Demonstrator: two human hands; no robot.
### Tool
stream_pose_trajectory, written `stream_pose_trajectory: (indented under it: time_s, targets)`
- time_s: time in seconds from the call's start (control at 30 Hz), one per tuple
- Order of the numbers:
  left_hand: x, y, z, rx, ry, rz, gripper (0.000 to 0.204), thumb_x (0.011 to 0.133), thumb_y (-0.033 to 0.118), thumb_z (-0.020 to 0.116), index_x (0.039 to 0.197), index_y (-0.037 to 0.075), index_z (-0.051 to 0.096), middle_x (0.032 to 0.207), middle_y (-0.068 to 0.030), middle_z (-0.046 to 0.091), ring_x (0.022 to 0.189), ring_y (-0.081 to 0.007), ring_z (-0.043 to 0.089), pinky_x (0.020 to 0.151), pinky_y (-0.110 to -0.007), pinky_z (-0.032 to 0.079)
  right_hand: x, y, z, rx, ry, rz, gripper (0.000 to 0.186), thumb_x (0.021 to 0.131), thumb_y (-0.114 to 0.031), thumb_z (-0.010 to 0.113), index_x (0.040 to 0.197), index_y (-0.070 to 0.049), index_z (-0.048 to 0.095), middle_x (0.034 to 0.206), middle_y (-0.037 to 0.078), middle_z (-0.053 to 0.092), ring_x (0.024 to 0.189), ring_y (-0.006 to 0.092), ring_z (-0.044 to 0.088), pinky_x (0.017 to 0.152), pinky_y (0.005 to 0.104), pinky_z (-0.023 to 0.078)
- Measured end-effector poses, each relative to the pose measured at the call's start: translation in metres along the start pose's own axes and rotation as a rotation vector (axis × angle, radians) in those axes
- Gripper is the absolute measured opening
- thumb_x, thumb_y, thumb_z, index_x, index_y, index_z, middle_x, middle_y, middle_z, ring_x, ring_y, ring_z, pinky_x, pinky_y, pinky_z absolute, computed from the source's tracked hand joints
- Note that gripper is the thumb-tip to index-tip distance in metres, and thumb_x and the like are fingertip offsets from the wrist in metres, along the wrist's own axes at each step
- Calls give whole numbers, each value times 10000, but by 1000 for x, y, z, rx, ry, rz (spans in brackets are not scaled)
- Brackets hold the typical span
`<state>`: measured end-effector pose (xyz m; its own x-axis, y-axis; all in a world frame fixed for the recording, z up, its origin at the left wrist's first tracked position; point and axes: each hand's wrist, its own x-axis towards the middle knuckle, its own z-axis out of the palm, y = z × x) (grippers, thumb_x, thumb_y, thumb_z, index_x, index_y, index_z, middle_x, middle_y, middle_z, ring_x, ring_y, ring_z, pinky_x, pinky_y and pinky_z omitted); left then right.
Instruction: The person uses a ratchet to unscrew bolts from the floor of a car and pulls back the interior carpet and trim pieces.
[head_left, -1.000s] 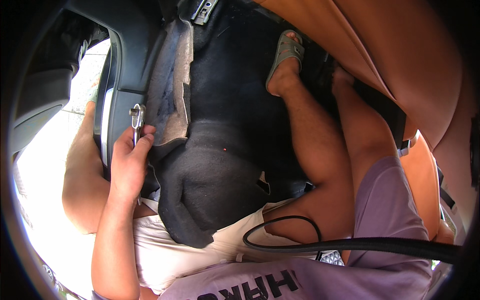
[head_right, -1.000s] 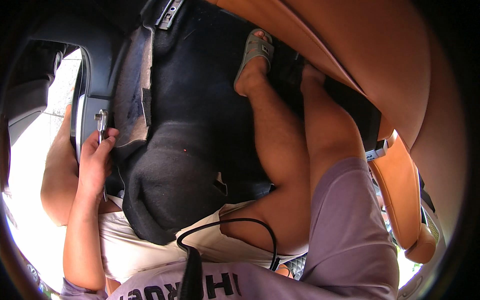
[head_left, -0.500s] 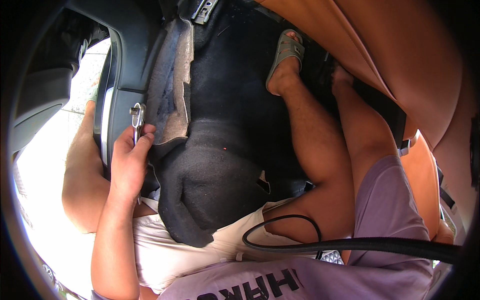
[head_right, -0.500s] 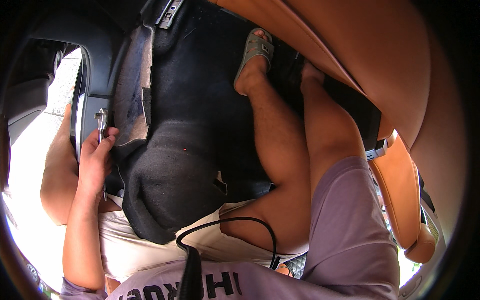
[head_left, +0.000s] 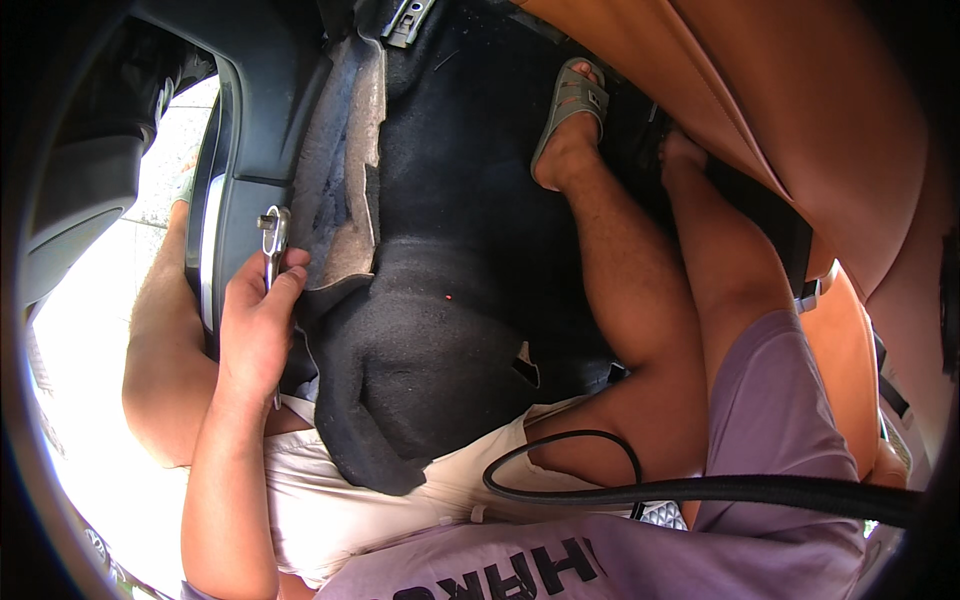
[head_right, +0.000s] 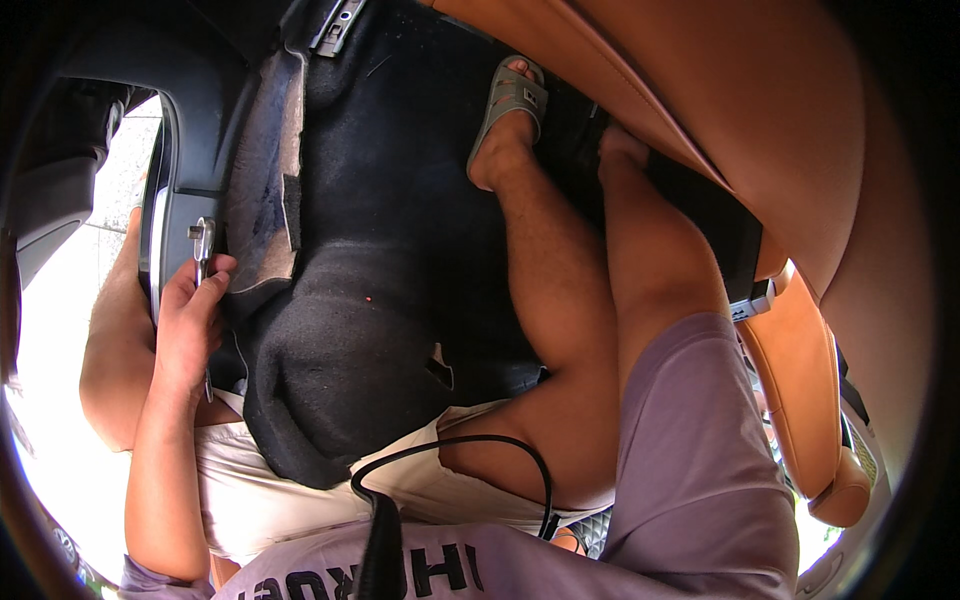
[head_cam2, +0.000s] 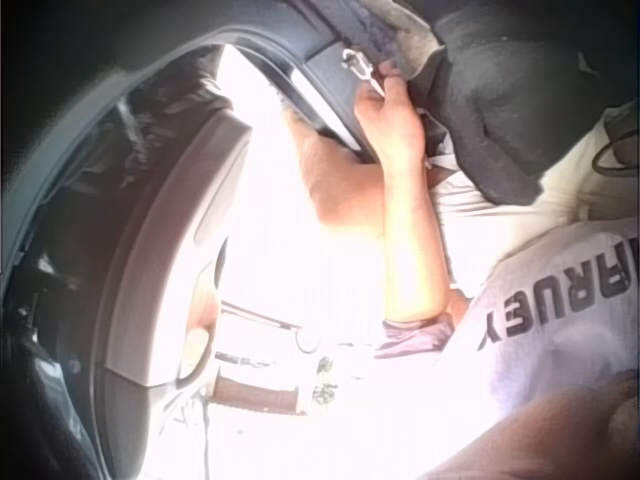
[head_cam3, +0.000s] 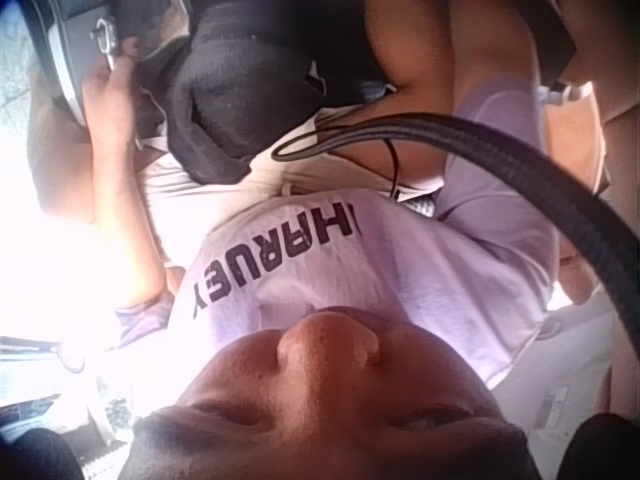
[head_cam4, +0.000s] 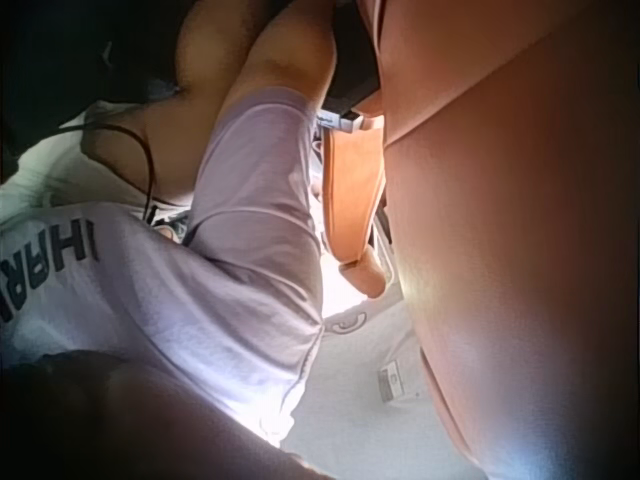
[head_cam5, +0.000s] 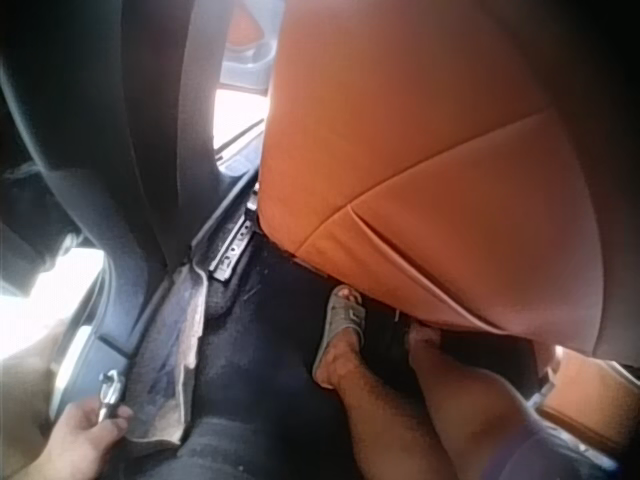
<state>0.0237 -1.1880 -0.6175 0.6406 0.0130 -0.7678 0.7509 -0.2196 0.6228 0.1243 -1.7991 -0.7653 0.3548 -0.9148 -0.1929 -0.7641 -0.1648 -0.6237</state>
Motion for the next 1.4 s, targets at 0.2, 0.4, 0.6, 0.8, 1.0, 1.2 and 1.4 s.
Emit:
stream_pose_trajectory:
  time_s: [0.2, 0.4, 0.6, 0.8, 1.0, 1.2, 1.4]
  targets:
    - [3, -4, -1, 1, -3, 39, 189, 1027, 141, 613, 1154, 15, 675, 805, 67, 562, 647, -32, 429, 577, -229, 322, 4, 7, -3, 55, -41, -35, 348, 939, -383, 786, 1053, -64, 705, 749, 38, 669, 527, 153, 560, 485, 322, 434]
    - [2, -3, -1, 5, -3, 27, 193, 1024, 140, 616, 1155, 11, 676, 827, 61, 570, 684, -35, 440, 608, -227, 334, -1, 5, -1, 105, 13, 0, 282, 930, -343, 796, 1007, -83, 719, 754, 30, 673, 533, 147, 563, 497, 311, 425]
    - [3, -3, -1, -2, -8, 22, 191, 1026, 144, 614, 1156, 19, 675, 796, 67, 560, 635, -31, 428, 564, -228, 316, 8, 9, -4, -14, -24, 37, 239, 942, -306, 759, 990, -74, 727, 794, 48, 706, 556, 161, 601, 501, 306, 427]
    - [2, -3, -1, 7, 0, 20, 190, 1030, 149, 612, 1160, 26, 675, 756, 77, 543, 580, -29, 409, 521, -230, 295, -5, 3, -4, -79, -93, 74, 227, 960, -266, 729, 1049, -58, 741, 830, 84, 729, 565, 174, 627, 505, 313, 462]
    - [0, 0, 0, -3, -6, 6, 183, 1033, 156, 614, 1159, 40, 677, 732, 83, 527, 563, -26, 401, 507, -233, 284, 25, 33, 4, -178, -216, -105, 221, 961, -162, 713, 1158, -65, 737, 886, 119, 727, 582, 224, 644, 507, 350, 492]
    - [-2, 1, -1, -10, 1, -26, 178, 1034, 161, 615, 1154, 46, 678, 706, 89, 512, 530, -28, 382, 484, -236, 269, 103, 67, 25, 282, -325, -44, 146, 943, -132, 686, 1038, -37, 742, 1021, 141, 733, 853, 310, 684, 729, 453, 561]
    - [4, -7, 0, 32, 3, 10, 161, 1042, 217, 590, 1145, 120, 666, 620, 119, 420, 466, -18, 320, 442, -235, 208, 62, 44, 8, -269, -126, -264, 240, 944, -216, 727, 1097, -34, 698, 1010, 140, 763, 858, 223, 738, 652, 299, 535]
